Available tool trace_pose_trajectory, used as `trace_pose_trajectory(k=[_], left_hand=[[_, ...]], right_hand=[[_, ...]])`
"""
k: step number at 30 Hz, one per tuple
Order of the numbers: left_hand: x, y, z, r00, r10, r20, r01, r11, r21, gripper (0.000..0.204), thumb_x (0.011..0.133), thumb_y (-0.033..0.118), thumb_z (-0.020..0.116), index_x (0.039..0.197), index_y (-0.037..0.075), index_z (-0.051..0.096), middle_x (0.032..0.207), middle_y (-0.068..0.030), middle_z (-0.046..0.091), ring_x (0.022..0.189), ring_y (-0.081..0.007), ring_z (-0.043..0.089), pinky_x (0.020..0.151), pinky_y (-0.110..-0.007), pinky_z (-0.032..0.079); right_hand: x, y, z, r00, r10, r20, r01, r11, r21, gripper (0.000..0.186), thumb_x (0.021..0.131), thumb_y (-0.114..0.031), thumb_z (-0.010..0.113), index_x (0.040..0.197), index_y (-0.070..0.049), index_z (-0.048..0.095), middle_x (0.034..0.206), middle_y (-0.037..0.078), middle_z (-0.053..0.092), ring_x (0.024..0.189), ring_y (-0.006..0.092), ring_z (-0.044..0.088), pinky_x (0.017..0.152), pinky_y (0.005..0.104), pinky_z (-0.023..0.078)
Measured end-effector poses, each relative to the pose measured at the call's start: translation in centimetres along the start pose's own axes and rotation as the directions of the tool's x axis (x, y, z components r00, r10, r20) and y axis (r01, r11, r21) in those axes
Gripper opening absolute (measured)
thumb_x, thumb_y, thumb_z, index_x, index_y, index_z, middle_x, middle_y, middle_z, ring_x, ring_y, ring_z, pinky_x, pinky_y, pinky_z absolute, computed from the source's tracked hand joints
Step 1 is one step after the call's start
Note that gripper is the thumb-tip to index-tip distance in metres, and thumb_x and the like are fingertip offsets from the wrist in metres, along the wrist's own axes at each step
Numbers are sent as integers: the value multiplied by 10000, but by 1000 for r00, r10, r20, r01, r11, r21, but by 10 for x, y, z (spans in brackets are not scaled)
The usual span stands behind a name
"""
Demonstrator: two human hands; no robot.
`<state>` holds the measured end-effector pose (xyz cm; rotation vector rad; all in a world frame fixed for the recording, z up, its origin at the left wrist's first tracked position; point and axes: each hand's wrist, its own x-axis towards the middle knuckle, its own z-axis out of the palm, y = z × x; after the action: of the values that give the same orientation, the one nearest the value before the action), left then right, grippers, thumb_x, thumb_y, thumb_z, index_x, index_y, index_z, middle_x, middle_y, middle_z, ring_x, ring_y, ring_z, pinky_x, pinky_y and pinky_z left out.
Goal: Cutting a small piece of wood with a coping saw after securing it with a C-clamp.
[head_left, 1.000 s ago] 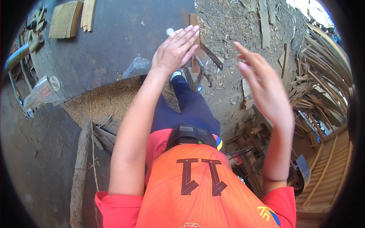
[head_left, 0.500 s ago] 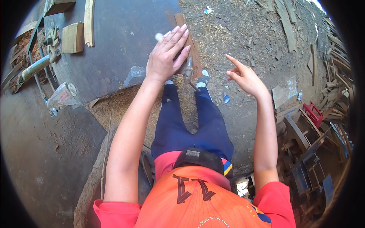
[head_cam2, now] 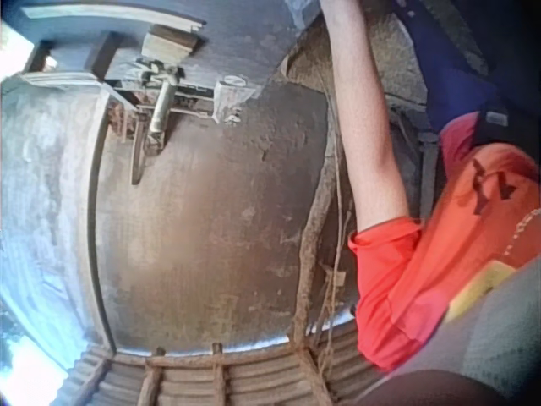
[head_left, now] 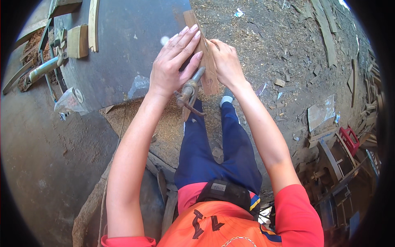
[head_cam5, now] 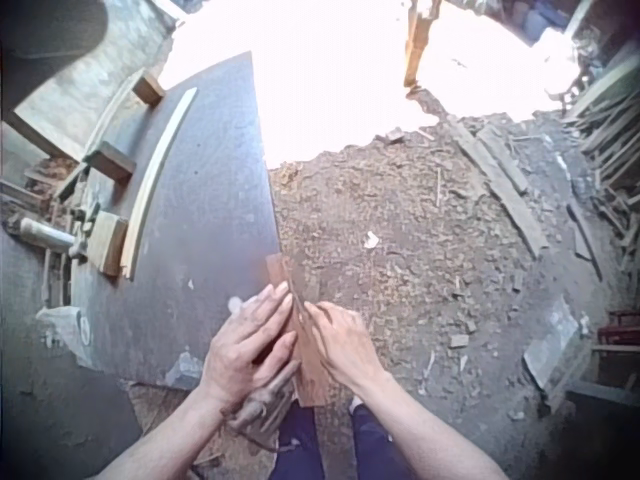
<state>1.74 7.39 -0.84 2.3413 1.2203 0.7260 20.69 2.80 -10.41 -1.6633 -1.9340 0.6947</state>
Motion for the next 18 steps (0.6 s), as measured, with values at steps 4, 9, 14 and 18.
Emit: trace_pose_trajectory(k=[4,9,14,18], left_hand=[[-2,0,-1,1000,-1,-2,1,1000,-6,453,994,176,745,1438,104,689,1521,-89,638,1428,-301,585,1193,-446,466],[-1,0,-3,1000,8,-15,-8,1000,-5,446,996,180,747,1433,113,695,1516,-86,642,1426,-301,587,1198,-447,464],[-3,0,0,1000,5,-22,-4,1000,7,447,995,181,747,1435,118,695,1511,-92,645,1423,-302,589,1197,-447,463],[0,-2,2,997,44,-68,-41,998,40,457,947,202,786,1390,108,722,1464,-69,679,1377,-265,628,1156,-412,501]], right_hand=[[3,9,16,994,-102,-45,99,992,-77,316,998,-215,675,1280,-76,643,1125,98,735,1089,273,706,1030,459,486],[-13,20,8,958,-262,-115,236,952,-197,209,977,-203,692,1149,-91,648,988,48,734,971,249,723,930,415,525],[-50,28,8,996,-86,-27,90,968,235,193,1018,-210,685,1125,-72,606,920,110,710,878,341,721,777,447,562],[-77,19,8,989,144,12,-139,924,357,238,1093,-287,623,1154,-63,574,825,165,699,765,410,721,652,479,545]])
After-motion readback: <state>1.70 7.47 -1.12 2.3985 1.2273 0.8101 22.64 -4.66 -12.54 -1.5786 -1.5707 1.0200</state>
